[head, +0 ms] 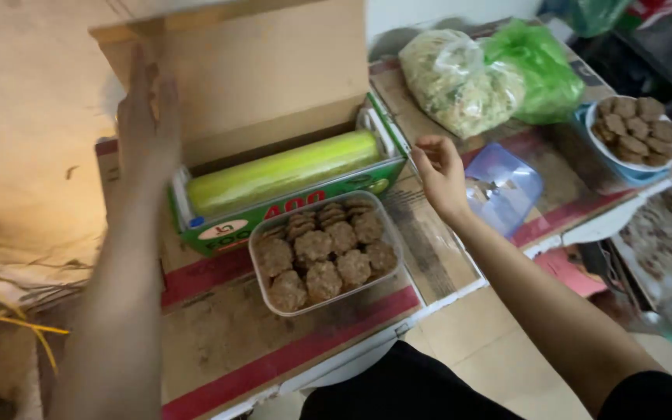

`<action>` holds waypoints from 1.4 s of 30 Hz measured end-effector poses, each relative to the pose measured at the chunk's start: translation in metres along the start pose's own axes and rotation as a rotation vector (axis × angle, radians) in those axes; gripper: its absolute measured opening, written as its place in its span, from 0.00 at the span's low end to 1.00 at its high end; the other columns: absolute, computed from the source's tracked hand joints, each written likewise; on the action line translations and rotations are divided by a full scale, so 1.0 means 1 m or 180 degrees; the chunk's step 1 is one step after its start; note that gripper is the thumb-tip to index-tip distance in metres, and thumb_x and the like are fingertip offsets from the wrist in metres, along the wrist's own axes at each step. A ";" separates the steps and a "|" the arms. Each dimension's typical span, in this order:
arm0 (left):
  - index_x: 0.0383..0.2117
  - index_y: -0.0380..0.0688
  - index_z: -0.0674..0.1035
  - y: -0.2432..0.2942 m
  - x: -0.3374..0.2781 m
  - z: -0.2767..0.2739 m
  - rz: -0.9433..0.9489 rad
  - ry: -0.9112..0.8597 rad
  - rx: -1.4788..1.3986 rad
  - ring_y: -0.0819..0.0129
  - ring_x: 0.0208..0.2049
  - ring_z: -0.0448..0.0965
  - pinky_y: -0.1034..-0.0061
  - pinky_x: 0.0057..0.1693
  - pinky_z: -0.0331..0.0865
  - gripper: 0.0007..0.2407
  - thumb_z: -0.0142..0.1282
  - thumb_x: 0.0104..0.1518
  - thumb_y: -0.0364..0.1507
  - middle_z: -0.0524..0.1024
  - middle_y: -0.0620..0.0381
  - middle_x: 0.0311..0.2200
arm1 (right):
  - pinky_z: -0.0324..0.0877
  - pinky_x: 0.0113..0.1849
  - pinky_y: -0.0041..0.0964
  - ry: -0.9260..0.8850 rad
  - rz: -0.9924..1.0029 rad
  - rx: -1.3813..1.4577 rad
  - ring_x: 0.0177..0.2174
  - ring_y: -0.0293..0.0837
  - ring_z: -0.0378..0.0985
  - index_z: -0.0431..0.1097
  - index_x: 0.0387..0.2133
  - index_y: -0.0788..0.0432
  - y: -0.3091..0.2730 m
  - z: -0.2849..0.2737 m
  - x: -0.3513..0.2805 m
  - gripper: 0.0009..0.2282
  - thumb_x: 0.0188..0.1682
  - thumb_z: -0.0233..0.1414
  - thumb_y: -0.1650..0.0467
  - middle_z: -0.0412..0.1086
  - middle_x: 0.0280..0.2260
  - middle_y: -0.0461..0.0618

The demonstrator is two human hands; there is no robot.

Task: The recorder is wrapping plastic containers and plates of prepared food items with cling wrap for storage.

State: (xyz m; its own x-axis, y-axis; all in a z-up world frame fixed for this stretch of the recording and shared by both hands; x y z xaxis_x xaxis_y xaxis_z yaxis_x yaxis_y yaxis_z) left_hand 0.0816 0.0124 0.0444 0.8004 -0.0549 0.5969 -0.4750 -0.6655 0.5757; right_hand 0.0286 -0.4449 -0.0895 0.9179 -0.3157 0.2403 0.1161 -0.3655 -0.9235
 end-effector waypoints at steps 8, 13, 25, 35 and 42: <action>0.52 0.60 0.85 -0.050 -0.042 0.025 -0.0817 -0.1724 0.2198 0.42 0.56 0.82 0.37 0.70 0.33 0.22 0.41 0.71 0.54 0.86 0.52 0.48 | 0.64 0.55 0.62 -0.0972 -0.0707 -0.1823 0.54 0.67 0.72 0.80 0.40 0.49 -0.093 0.012 0.005 0.10 0.58 0.53 0.60 0.72 0.48 0.58; 0.38 0.58 0.90 -0.044 -0.110 0.012 -0.0922 -0.1474 0.2614 0.44 0.66 0.72 0.39 0.68 0.52 0.26 0.39 0.70 0.56 0.75 0.52 0.65 | 0.62 0.57 0.66 -0.2139 0.0057 -0.3526 0.52 0.68 0.76 0.83 0.35 0.51 -0.070 0.033 0.029 0.38 0.58 0.27 0.41 0.80 0.41 0.60; 0.41 0.43 0.85 -0.038 -0.122 0.032 -0.2583 -0.0732 0.0109 0.25 0.64 0.64 0.40 0.65 0.64 0.15 0.57 0.66 0.42 0.51 0.35 0.67 | 0.62 0.21 0.29 -0.1515 0.1519 -0.0369 0.26 0.39 0.62 0.75 0.34 0.55 -0.012 0.070 0.051 0.12 0.57 0.54 0.60 0.63 0.30 0.43; 0.26 0.40 0.81 -0.033 -0.036 0.013 -0.1656 0.0220 -0.0370 0.65 0.38 0.74 0.72 0.47 0.68 0.14 0.53 0.71 0.31 0.77 0.54 0.38 | 0.71 0.56 0.46 -0.1400 0.1045 0.0281 0.53 0.49 0.74 0.70 0.31 0.55 -0.093 0.090 0.105 0.10 0.58 0.47 0.64 0.71 0.54 0.55; 0.39 0.47 0.82 -0.005 0.019 -0.042 -0.2506 0.0467 -0.1662 0.94 0.25 0.79 1.04 0.28 0.73 0.05 0.56 0.69 0.32 0.86 0.66 0.36 | 0.69 0.57 0.54 -0.1295 0.0583 0.0399 0.61 0.60 0.70 0.70 0.55 0.56 -0.156 0.069 0.154 0.18 0.53 0.50 0.63 0.71 0.59 0.53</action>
State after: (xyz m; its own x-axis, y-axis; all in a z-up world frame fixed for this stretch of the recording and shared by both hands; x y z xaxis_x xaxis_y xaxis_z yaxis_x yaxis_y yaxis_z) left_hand 0.0837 0.0463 0.0766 0.9228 0.3845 -0.0245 0.0488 -0.0535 0.9974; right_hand 0.1779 -0.3756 0.0705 0.9990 0.0132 -0.0437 -0.0397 -0.2190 -0.9749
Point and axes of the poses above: each hand's wrist, its own x-axis towards the middle knuckle, its own z-axis out of the palm, y = z × x, the point moved 6 cm from there along x, towards the middle knuckle
